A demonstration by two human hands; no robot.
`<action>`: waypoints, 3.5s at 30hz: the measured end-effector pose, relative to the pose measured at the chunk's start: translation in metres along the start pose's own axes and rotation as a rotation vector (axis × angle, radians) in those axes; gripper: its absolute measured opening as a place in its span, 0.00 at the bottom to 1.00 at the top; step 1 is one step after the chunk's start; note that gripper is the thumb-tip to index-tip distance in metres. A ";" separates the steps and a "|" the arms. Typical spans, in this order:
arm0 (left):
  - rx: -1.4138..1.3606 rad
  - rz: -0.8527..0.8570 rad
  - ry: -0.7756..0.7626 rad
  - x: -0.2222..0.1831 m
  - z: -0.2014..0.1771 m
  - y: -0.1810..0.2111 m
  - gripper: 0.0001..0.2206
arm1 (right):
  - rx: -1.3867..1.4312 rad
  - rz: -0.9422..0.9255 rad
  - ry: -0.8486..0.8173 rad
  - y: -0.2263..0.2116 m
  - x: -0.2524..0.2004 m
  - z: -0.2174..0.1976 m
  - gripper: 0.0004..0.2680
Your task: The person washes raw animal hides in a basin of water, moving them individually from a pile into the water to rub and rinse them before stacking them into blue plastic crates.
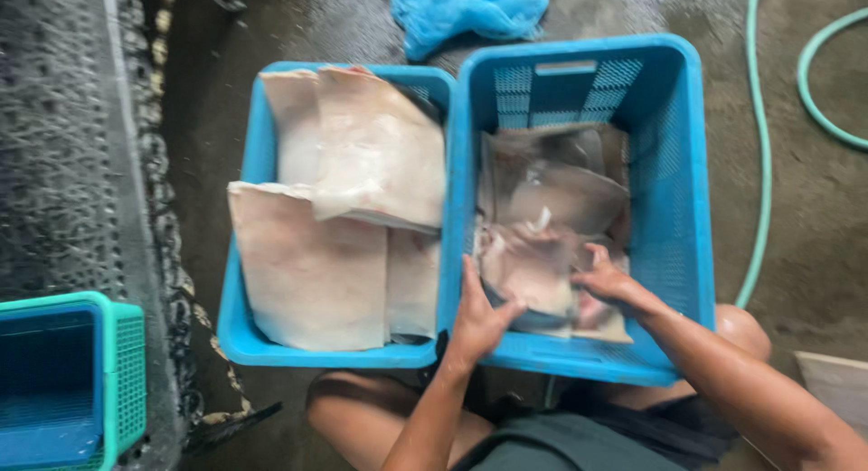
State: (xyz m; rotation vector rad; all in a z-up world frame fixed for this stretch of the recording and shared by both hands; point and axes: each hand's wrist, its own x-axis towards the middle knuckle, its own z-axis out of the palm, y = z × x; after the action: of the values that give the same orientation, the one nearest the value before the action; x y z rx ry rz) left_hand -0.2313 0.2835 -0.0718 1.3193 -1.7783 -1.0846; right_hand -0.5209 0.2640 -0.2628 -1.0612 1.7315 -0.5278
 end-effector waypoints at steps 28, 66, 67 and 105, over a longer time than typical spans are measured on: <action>0.779 -0.164 0.730 0.034 -0.279 -0.106 0.37 | -0.975 -0.952 0.035 -0.399 -0.006 0.113 0.17; -0.185 -0.305 0.083 0.040 -0.312 -0.007 0.21 | -0.667 -0.739 -0.075 -0.502 -0.075 -0.051 0.15; -0.226 -0.283 0.058 0.037 -0.308 0.008 0.21 | -0.675 -0.712 -0.084 -0.498 -0.086 -0.058 0.15; 0.570 0.238 -0.058 0.193 0.132 -0.141 0.29 | -1.077 -0.370 0.246 -0.058 0.036 -0.017 0.32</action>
State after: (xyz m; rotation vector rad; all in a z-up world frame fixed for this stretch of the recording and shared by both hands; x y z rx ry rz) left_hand -0.3404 0.1078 -0.2495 1.3454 -2.3240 -0.5025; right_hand -0.5166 0.2018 -0.2312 -2.1616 2.0730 0.1307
